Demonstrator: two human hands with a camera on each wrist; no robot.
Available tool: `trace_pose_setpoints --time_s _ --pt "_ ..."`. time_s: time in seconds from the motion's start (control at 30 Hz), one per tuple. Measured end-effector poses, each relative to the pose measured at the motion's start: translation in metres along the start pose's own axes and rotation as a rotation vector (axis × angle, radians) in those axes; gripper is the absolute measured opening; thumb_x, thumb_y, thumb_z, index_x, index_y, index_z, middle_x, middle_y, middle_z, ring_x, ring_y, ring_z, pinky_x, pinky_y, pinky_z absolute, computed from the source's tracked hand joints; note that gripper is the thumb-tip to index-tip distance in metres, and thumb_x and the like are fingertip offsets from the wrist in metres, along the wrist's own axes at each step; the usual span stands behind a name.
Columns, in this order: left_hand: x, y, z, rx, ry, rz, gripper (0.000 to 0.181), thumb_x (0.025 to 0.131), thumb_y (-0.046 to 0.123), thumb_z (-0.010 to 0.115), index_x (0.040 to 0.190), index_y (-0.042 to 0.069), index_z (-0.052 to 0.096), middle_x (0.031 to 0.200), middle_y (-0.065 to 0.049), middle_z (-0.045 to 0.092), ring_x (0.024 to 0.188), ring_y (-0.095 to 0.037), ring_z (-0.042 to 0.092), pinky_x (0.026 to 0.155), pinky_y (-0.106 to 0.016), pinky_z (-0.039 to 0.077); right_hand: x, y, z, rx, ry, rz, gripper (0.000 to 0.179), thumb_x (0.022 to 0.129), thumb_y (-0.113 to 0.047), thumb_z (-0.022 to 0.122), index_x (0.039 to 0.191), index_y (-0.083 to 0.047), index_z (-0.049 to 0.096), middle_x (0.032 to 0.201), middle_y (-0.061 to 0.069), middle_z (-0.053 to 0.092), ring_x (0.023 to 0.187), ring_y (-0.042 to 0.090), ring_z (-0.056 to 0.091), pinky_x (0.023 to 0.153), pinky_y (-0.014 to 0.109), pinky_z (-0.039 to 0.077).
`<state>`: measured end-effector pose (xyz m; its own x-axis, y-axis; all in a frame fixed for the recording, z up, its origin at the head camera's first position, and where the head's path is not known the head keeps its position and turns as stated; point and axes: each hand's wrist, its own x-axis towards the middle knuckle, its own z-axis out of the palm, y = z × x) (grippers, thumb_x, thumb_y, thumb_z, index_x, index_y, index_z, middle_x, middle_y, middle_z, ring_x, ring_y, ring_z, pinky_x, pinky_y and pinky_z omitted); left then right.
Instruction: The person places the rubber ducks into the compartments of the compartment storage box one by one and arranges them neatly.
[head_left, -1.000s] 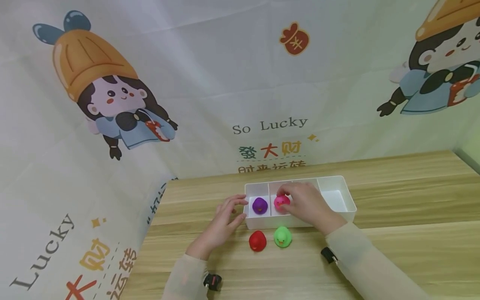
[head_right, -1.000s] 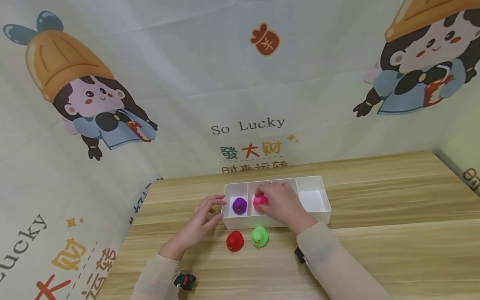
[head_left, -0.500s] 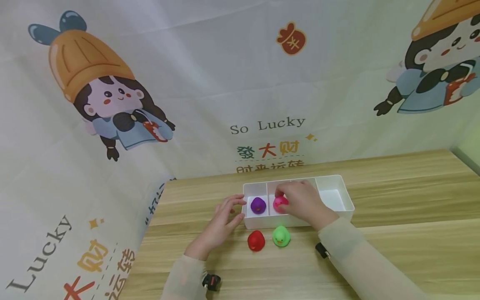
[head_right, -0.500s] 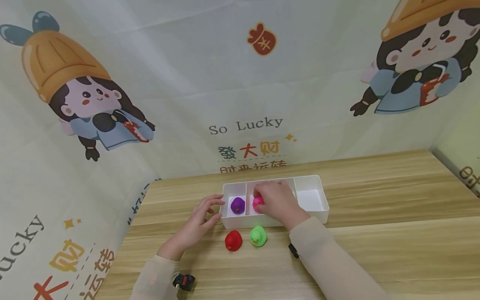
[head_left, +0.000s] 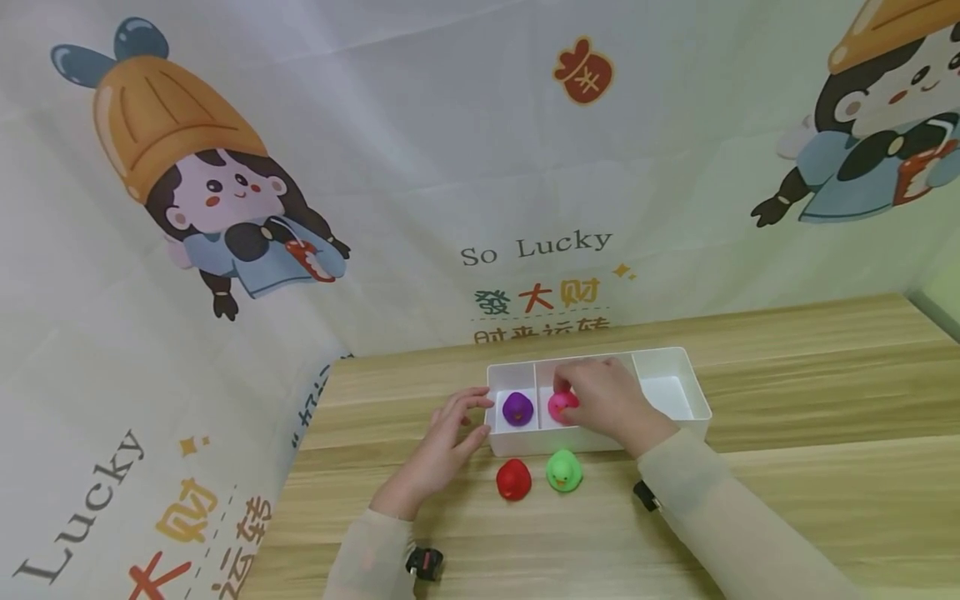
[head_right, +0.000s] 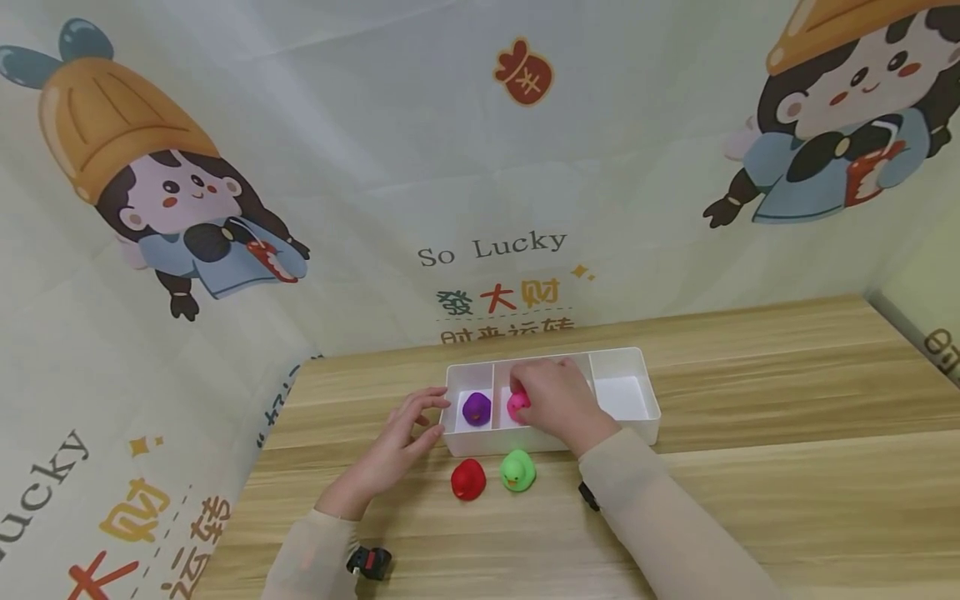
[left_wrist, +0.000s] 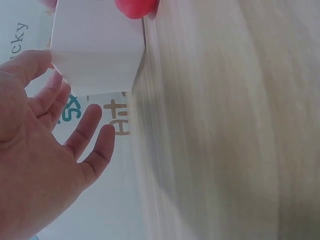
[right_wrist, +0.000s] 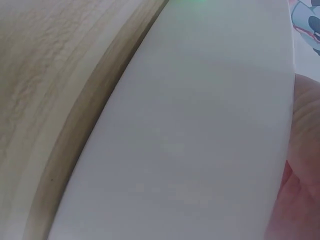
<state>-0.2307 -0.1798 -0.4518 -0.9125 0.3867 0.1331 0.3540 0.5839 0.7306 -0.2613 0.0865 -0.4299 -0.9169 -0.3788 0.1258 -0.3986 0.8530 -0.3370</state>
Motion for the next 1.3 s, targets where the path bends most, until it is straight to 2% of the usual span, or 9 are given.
trace_pose_setpoints --time_s 0.13,0.37,0.67,1.03,1.3 --pt "0.0 0.001 -0.001 0.008 0.0 -0.002 0.031 0.103 0.009 0.06 0.134 0.008 0.057 0.159 -0.008 0.044 0.121 -0.035 0.049 0.105 -0.056 0.044 -0.001 0.0 0.0 0.009 0.02 -0.005 0.022 0.083 -0.024 0.087 0.095 -0.017 0.071 0.094 -0.004 0.074 0.089 0.017 0.063 0.097 0.051 0.048" --pt "0.0 0.0 0.0 0.002 -0.003 -0.007 0.031 0.103 0.009 0.06 0.134 0.009 0.057 0.159 -0.007 0.044 0.122 -0.032 0.049 0.105 -0.054 0.044 -0.003 0.001 0.001 0.04 0.052 -0.023 0.019 0.084 -0.021 0.087 0.095 -0.017 0.072 0.097 -0.002 0.076 0.096 0.021 0.068 0.098 0.05 0.049" --pt "0.0 -0.002 0.001 0.003 0.005 0.007 0.032 0.103 0.009 0.06 0.135 0.009 0.056 0.159 -0.008 0.045 0.122 -0.034 0.05 0.105 -0.053 0.043 -0.006 0.005 0.004 0.169 0.115 -0.045 0.015 0.087 -0.015 0.082 0.1 -0.016 0.074 0.106 0.001 0.077 0.105 0.027 0.07 0.097 0.047 0.054" --pt "0.0 -0.002 0.0 0.007 0.006 0.012 0.032 0.103 0.009 0.06 0.135 0.009 0.056 0.159 -0.007 0.044 0.12 -0.032 0.051 0.104 -0.052 0.043 -0.015 0.007 -0.001 0.192 0.197 -0.035 0.017 0.086 -0.015 0.083 0.101 -0.018 0.075 0.109 -0.001 0.077 0.105 0.026 0.069 0.1 0.051 0.05" --pt "0.0 -0.002 0.001 0.001 0.008 0.013 0.032 0.103 0.008 0.06 0.135 0.009 0.056 0.159 -0.008 0.044 0.121 -0.033 0.05 0.105 -0.053 0.044 -0.025 0.007 -0.002 0.213 0.264 -0.067 0.016 0.086 -0.016 0.084 0.098 -0.016 0.075 0.11 0.001 0.078 0.108 0.027 0.07 0.101 0.051 0.05"
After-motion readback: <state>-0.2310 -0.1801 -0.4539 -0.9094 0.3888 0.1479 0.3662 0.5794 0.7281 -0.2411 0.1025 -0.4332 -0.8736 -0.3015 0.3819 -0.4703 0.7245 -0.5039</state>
